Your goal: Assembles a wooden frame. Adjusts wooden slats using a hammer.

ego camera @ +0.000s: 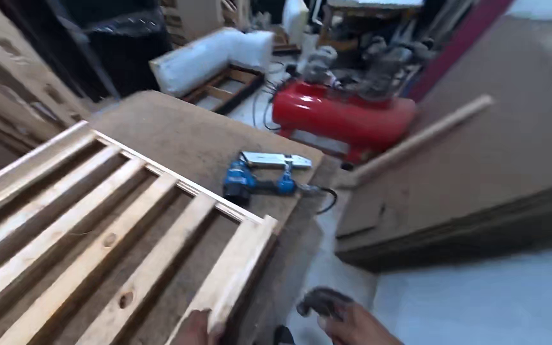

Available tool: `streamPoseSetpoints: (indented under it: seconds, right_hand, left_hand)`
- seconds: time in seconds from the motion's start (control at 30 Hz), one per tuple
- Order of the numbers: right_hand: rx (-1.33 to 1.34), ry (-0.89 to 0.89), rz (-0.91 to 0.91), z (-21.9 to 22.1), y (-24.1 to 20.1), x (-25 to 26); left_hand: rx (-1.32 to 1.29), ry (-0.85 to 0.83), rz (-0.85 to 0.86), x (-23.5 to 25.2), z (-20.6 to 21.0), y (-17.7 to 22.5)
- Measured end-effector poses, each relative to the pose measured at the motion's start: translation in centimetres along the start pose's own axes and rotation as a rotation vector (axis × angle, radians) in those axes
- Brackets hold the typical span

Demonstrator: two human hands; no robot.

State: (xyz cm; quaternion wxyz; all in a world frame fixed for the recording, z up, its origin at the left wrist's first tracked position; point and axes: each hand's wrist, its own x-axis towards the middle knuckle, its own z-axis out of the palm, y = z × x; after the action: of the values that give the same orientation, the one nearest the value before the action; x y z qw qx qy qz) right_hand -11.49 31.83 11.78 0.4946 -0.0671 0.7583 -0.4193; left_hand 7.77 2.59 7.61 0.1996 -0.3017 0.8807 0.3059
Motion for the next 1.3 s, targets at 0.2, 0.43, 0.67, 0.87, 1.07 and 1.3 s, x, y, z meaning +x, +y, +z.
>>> streamPoseSetpoints:
  seconds: [0.2, 0.43, 0.67, 0.87, 1.07, 1.3]
  right_hand:
    - [0.555, 0.045, 0.046, 0.9, 4.1, 3.6]
    - [0.305, -0.069, 0.117, -0.6, 4.7, 7.3]
    - [0.493, 0.022, -0.026, -2.0, 1.5, 12.7]
    - [0.729, 0.245, -0.131, -3.8, -0.1, 15.7]
    - [0.262, 0.075, -0.220, -2.2, 0.1, 15.4]
    - [0.287, 0.594, -0.475, -1.3, -1.3, 11.2]
  left_hand:
    - [0.080, 0.067, -0.017, 1.8, 1.0, 2.0]
    - [-0.003, 0.261, 0.019, 3.8, 2.3, 2.4]
    - [-0.002, 0.330, 0.064, 3.9, 2.6, 3.0]
    - [0.054, 0.372, 0.048, 3.9, 2.7, 3.5]
    - [0.093, 0.399, 0.057, 4.1, 2.8, 3.8]
    - [0.132, 0.418, 0.078, 4.4, 3.0, 3.3]
